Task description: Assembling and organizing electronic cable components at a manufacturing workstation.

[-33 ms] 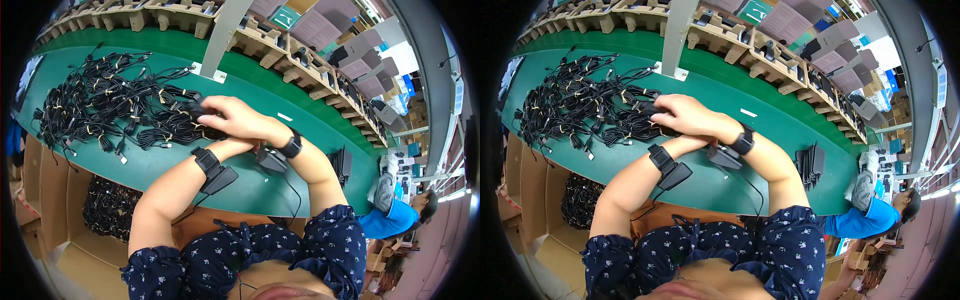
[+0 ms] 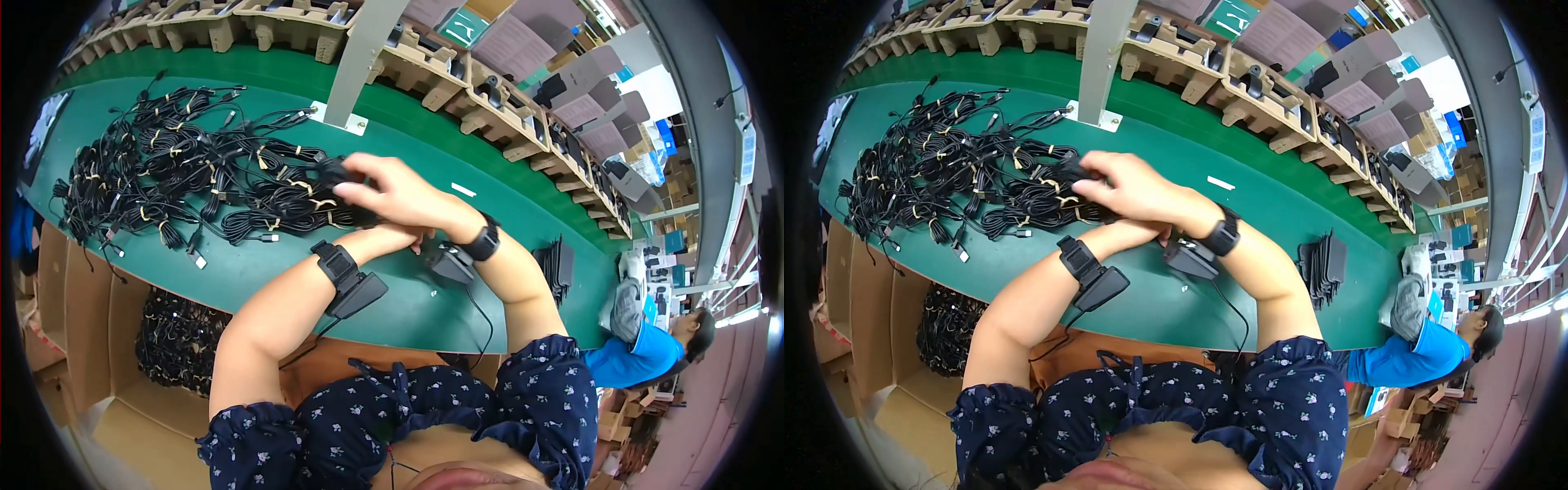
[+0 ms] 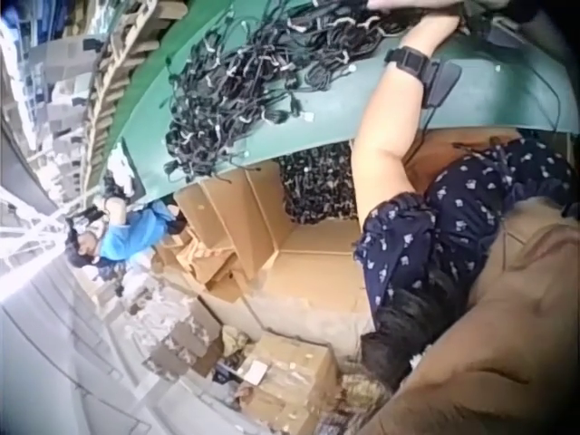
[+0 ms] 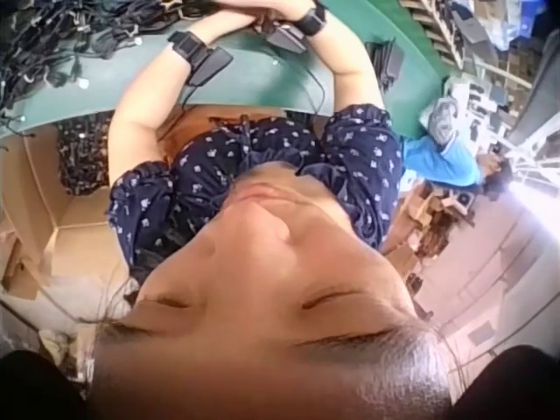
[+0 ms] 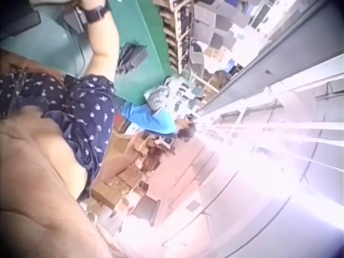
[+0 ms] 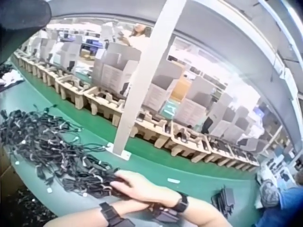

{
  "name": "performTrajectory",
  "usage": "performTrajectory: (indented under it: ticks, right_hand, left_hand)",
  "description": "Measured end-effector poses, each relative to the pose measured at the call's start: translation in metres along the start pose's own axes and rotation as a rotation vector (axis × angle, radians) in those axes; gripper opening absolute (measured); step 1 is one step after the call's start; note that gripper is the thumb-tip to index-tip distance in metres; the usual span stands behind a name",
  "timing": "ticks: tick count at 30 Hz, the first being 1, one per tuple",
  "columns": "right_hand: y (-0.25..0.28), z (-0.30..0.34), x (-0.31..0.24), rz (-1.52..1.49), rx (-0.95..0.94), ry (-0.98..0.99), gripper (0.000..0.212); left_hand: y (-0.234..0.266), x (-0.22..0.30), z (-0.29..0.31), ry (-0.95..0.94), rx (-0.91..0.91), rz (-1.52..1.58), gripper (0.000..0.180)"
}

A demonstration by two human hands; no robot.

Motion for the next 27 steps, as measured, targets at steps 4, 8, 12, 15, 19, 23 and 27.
performTrajectory:
  ticks: [4, 8, 12, 15, 19, 23, 27]
  right_hand:
    - [0.045, 0.058, 0.028, -0.17, 0.338, -0.137, 0.025]
    - [0.066, 0.11, 0.046, 0.09, 0.545, -0.189, 0.019]
    - [0.072, 0.158, 0.048, 0.117, 0.652, -0.251, 0.019]
    - [0.061, 0.181, 0.032, 0.155, 0.575, -0.172, 0.022]
    - [0.032, 0.176, 0.023, -0.631, 0.589, -0.038, 0.028]
    - [0.026, 0.177, 0.043, -0.472, 0.753, -0.024, 0.022]
    - [0.024, 0.181, 0.035, 0.226, 0.862, -0.142, 0.028]
  left_hand:
    - [-0.009, 0.035, 0.011, -0.133, 0.152, -0.222, 0.02]
    - [-0.01, 0.056, 0.028, -0.397, 0.303, -0.561, 0.013]
    - [-0.001, 0.11, 0.077, -0.866, 0.817, -0.836, 0.046]
    - [0.008, 0.12, 0.062, -0.687, 0.843, -1.027, 0.057]
    - [0.017, 0.079, 0.039, -0.489, 0.507, -0.959, 0.018]
    - [-0.016, 0.04, 0.019, -0.245, 0.156, 0.097, 0.027]
    - [-0.054, 0.039, 0.014, -0.136, 0.002, 0.534, 0.031]
Point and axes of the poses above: each hand's wrist, its own z-axis away from the middle knuckle, its own y-axis out of the back of the hand, x = y × z, the point moved 7 cm from there along -z, towards the middle knuckle, and after that the axes turned 9 degrees about -x, right-handed, at the moved point
